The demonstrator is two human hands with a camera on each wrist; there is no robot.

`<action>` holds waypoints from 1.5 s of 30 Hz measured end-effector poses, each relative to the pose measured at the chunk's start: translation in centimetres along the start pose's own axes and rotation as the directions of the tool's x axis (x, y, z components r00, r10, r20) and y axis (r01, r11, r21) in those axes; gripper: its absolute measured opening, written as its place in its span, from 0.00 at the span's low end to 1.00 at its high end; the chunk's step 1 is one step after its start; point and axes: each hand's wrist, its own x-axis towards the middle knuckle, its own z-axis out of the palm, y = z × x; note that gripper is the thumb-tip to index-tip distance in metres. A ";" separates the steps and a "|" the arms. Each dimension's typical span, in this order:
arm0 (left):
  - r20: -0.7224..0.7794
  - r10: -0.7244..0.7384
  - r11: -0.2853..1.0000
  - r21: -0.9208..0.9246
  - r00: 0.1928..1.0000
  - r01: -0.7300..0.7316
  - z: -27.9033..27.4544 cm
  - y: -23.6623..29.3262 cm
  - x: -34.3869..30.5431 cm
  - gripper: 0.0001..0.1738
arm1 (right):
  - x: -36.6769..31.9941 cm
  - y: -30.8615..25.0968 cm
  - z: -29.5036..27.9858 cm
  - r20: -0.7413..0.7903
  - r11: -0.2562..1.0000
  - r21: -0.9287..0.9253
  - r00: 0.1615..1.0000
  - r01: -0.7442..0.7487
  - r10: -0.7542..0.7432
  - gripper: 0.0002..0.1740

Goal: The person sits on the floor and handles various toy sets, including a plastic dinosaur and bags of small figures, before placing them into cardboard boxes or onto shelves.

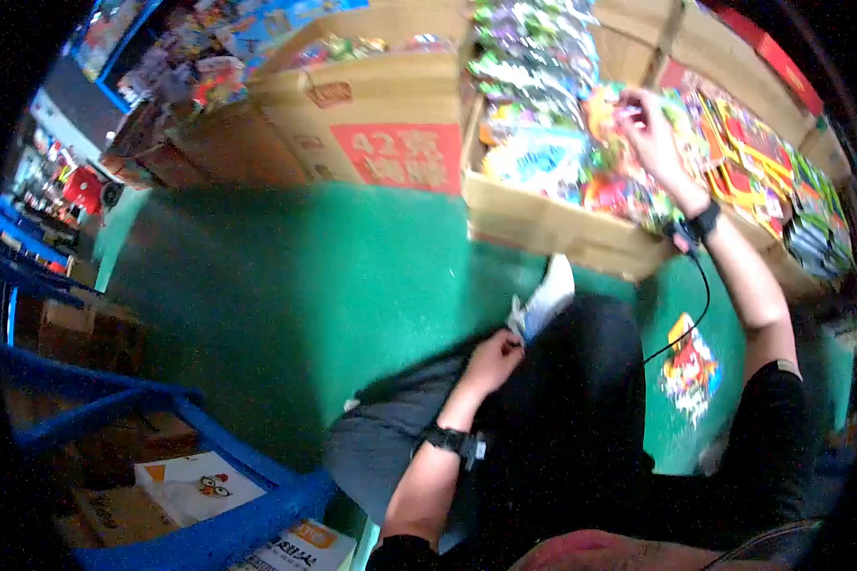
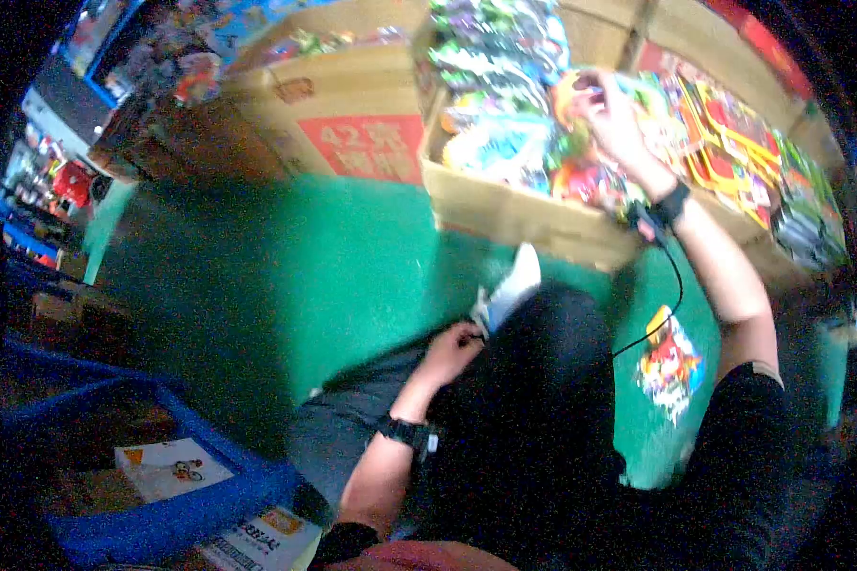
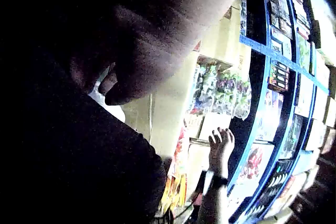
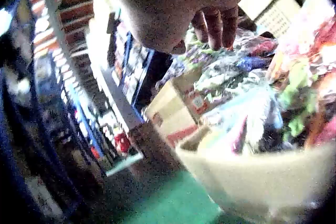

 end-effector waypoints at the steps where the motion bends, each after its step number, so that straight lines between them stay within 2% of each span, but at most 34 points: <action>1: -0.021 0.038 0.999 0.022 0.999 -0.038 0.6 -0.4 -0.4 0.15 | -5.5 -3.8 -1.2 0.145 0.988 -0.136 0.986 -0.066 0.086 0.21; 2: -0.026 0.033 0.998 0.052 0.999 -0.031 0.9 0.0 -1.2 0.15 | -10.9 -5.1 -2.8 0.242 0.937 -0.320 0.968 0.141 -0.063 0.22; 3: -0.018 0.039 0.996 0.083 0.999 -0.038 0.6 0.9 -1.5 0.14 | -15.0 -6.9 -4.3 0.273 0.836 -0.442 0.937 0.325 -0.220 0.21; 5: 0.020 0.051 0.993 0.103 0.998 -0.053 0.4 2.5 -2.2 0.14 | -22.7 -8.2 -7.9 0.254 0.855 -0.499 0.967 0.140 -0.010 0.18; 6: 0.036 0.027 0.990 0.140 0.999 -0.032 0.8 2.2 -2.3 0.15 | -25.7 -7.8 -9.8 0.179 0.872 -0.490 0.978 -0.003 0.103 0.17; 7: 0.073 -0.022 0.999 0.047 0.997 0.019 0.9 1.3 -2.1 0.14 | -28.9 -7.0 -11.5 0.051 0.834 -0.491 0.948 -0.250 0.314 0.19; 8: 0.102 -0.089 0.996 0.018 0.991 0.088 0.7 1.2 -2.2 0.15 | -32.4 -5.5 -13.0 -0.048 0.747 -0.513 0.882 -0.424 0.468 0.25; 9: 0.094 -0.093 0.994 0.064 0.991 0.087 0.3 1.3 -2.0 0.16 | -35.7 -3.7 -14.2 -0.147 0.649 -0.505 0.798 -0.569 0.585 0.31; 11: 0.128 -0.070 0.996 0.060 0.989 0.063 -0.4 -0.1 -1.9 0.16 | -42.2 -0.6 -15.7 -0.229 0.402 -0.625 0.650 -0.669 0.725 0.50; 12: 0.140 -0.158 0.987 0.033 0.978 0.154 -0.7 2.1 -2.6 0.15 | -44.5 0.8 -15.6 -0.255 0.236 -0.662 0.510 -0.711 0.822 0.66; 13: 0.120 -0.125 0.992 0.039 0.985 0.121 0.0 -0.4 0.0 0.15 | -47.0 5.6 -13.2 -0.291 0.187 -0.624 0.448 -0.759 0.845 0.71; 15: 0.133 -0.146 0.986 0.102 0.980 0.133 -0.9 -0.4 0.5 0.14 | -48.2 7.7 -12.7 -0.321 0.139 -0.577 0.381 -0.805 0.867 0.73; 16: 0.143 -0.141 0.984 0.130 0.980 0.122 -0.8 -0.8 0.2 0.14 | -49.5 8.8 -12.1 -0.324 0.147 -0.518 0.352 -0.843 0.878 0.74; 19: 0.099 -0.070 0.997 0.051 0.993 0.066 -0.1 -1.0 -0.5 0.14 | -50.1 9.4 -11.5 -0.374 0.119 -0.559 0.377 -0.821 0.847 0.73; 21: 0.120 -0.041 0.999 0.006 0.992 0.040 0.0 -1.7 0.0 0.13 | -49.8 10.2 -11.3 -0.298 0.149 -0.592 0.386 -0.792 0.873 0.71; 23: 0.121 -0.037 0.999 0.027 0.992 0.034 0.0 -1.8 0.1 0.13 | -49.9 10.3 -11.5 -0.294 0.138 -0.584 0.367 -0.800 0.882 0.69; 25: 0.117 -0.035 0.999 0.029 0.993 0.032 0.1 -1.9 0.2 0.13 | -50.3 10.2 -12.3 -0.328 0.158 -0.464 0.335 -0.871 0.883 0.73; 26: 0.116 -0.030 0.999 0.032 0.993 0.027 0.1 -1.9 0.1 0.13 | -50.2 10.0 -12.3 -0.385 0.013 -0.393 0.177 -0.920 0.906 0.78; 27: 0.116 -0.025 0.999 0.039 0.993 0.021 0.1 -1.9 0.0 0.13 | -51.2 11.3 -12.4 -0.387 0.012 -0.391 0.177 -0.920 0.905 0.78; 29: 0.113 -0.020 0.999 0.047 0.993 0.014 0.2 -1.7 -0.1 0.12 | -52.7 13.1 -13.2 -0.394 0.003 -0.138 0.058 -0.990 0.917 0.79; 30: 0.123 -0.026 0.999 0.040 0.992 0.021 0.3 -1.6 -0.2 0.12 | -53.5 13.0 -13.9 -0.416 0.049 -0.049 0.064 -0.998 0.907 0.76; 31: 0.132 -0.030 0.999 0.032 0.991 0.026 0.4 -1.4 -0.2 0.12 | -54.1 13.1 -14.2 -0.416 0.050 -0.049 0.066 -0.998 0.907 0.76; 33: 0.119 -0.026 0.999 0.045 0.993 0.021 0.8 -1.2 -0.2 0.12 | -54.8 13.3 -15.1 -0.590 0.087 0.168 -0.029 -0.982 0.807 0.65; 34: 0.135 -0.035 0.999 0.010 0.990 0.034 0.5 -1.5 0.0 0.12 | -54.8 13.3 -15.8 -0.431 0.052 0.254 -0.064 -0.966 0.900 0.47; 35: 0.139 -0.045 0.998 -0.026 0.989 0.049 0.0 -1.7 0.2 0.12 | -56.7 15.2 -15.6 -0.162 0.144 0.613 0.055 -0.777 0.985 0.33; 36: 0.161 -0.019 1.000 -0.018 0.987 0.023 -0.5 -1.9 0.3 0.12 | -55.0 12.6 -15.9 0.000 0.091 0.733 0.134 -0.674 0.991 0.27; 37: 0.149 -0.018 1.000 0.028 0.989 0.015 -0.7 -2.2 0.4 0.12 | -53.7 11.3 -15.6 0.231 -0.074 0.862 0.259 -0.501 0.938 0.22; 38: 0.140 0.000 1.000 0.027 0.990 -0.004 -0.7 -1.9 0.0 0.12 | -52.8 10.0 -15.9 0.276 -0.133 0.883 0.268 -0.451 0.923 0.21; 39: 0.134 0.025 0.999 0.022 0.991 -0.028 -0.6 -1.5 0.0 0.12 | -50.7 7.7 -16.8 0.339 -0.163 0.869 0.322 -0.467 0.884 0.20; 40: 0.108 0.015 0.996 0.085 0.994 -0.024 -0.5 -1.7 0.0 0.12 | -51.8 9.6 -17.5 0.335 -0.175 0.852 0.257 -0.493 0.906 0.19; 41: 0.092 0.015 0.988 0.150 0.996 -0.029 0.0 -2.0 0.3 0.13 | -49.9 8.0 -17.6 0.214 -0.087 0.863 0.204 -0.498 0.955 0.18; 42: 0.093 0.034 0.999 0.036 0.995 -0.038 0.1 -2.9 0.5 0.13 | -48.6 6.3 -17.7 0.105 0.050 0.882 0.299 -0.468 0.948 0.20; 43: 0.086 -0.007 1.000 0.011 0.996 0.006 0.1 -1.3 -0.1 0.13 | -47.1 4.9 -17.8 0.010 0.169 0.886 0.382 -0.432 0.924 0.23; 45: 0.079 0.071 0.997 -0.045 0.994 -0.068 0.0 -0.7 -0.3 0.13 | -43.1 1.4 -18.3 -0.052 0.326 0.836 0.527 -0.442 0.848 0.31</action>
